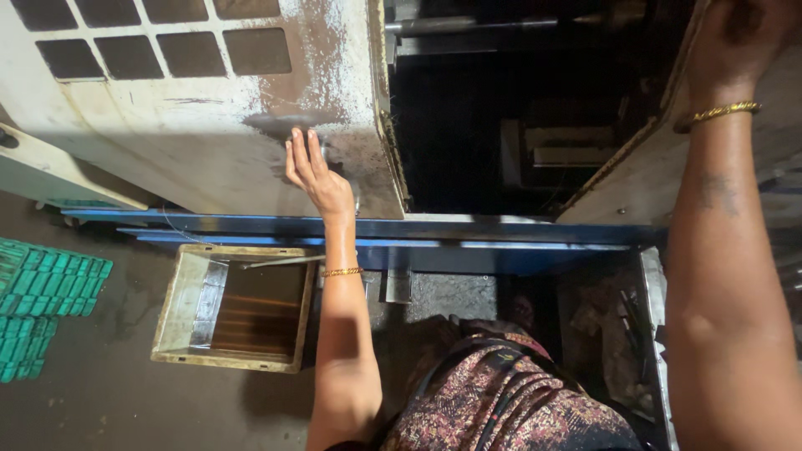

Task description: The person wipes a long metal rod with a cloth, then opens a machine door and inserts the rod into an internal slot. The person repeats this process with multiple rods, wiping each one before insertion.

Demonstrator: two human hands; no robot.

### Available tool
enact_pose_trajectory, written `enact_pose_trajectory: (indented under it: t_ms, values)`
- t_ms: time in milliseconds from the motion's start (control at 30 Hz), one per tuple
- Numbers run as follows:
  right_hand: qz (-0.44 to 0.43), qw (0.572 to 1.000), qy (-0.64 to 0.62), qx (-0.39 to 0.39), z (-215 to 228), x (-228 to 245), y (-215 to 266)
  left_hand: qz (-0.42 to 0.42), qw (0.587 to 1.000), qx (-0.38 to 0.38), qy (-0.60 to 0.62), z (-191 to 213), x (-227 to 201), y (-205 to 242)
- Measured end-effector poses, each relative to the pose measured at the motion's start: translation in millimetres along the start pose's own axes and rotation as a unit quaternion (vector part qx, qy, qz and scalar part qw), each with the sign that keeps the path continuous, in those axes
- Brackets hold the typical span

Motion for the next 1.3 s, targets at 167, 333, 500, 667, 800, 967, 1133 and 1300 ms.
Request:
enact_pose_trajectory:
  t_ms: [167,333,500,667,800,967,1133,1300]
  values:
    - [-0.023,0.997,-0.056,0.051,4.1,43.1,-39.0,-0.001,1.0,-0.003,-0.001,0.7,-2.3,-2.0]
    - [-0.026,0.994,-0.103,0.039,3.7,62.6,-50.4,0.002,1.0,0.002,-0.002,1.4,-1.5,-0.4]
    - [0.002,0.995,-0.087,0.049,5.8,71.5,-55.1,0.001,1.0,-0.006,-0.001,1.4,-2.3,-0.9]
    - [-0.022,0.991,-0.121,0.049,4.2,77.8,-60.0,0.007,1.0,-0.002,0.0,1.3,-1.6,-0.2]
    - [0.009,0.994,-0.093,0.051,6.3,88.4,-66.2,0.007,1.0,-0.001,-0.003,0.4,-0.8,0.7]
    - [0.034,0.995,-0.081,0.052,7.6,95.3,-72.6,0.012,1.0,0.0,0.002,-0.1,-0.9,0.4]
    - [-0.003,0.993,-0.102,0.052,6.7,81.0,-62.1,0.002,1.0,-0.001,0.007,1.5,-1.3,0.5]
    - [-0.042,0.991,-0.119,0.032,4.6,55.4,-44.5,0.009,1.0,0.005,0.001,0.4,0.1,1.5]
Point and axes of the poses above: each hand's wrist, its own y-axis away from the middle knuckle, its own z-axis out of the back of the hand, x = y × z, the point moved 4 cm from there along -y, towards the middle knuckle, and after that the axes turned 11 degrees about z, right-handed, at the moved point
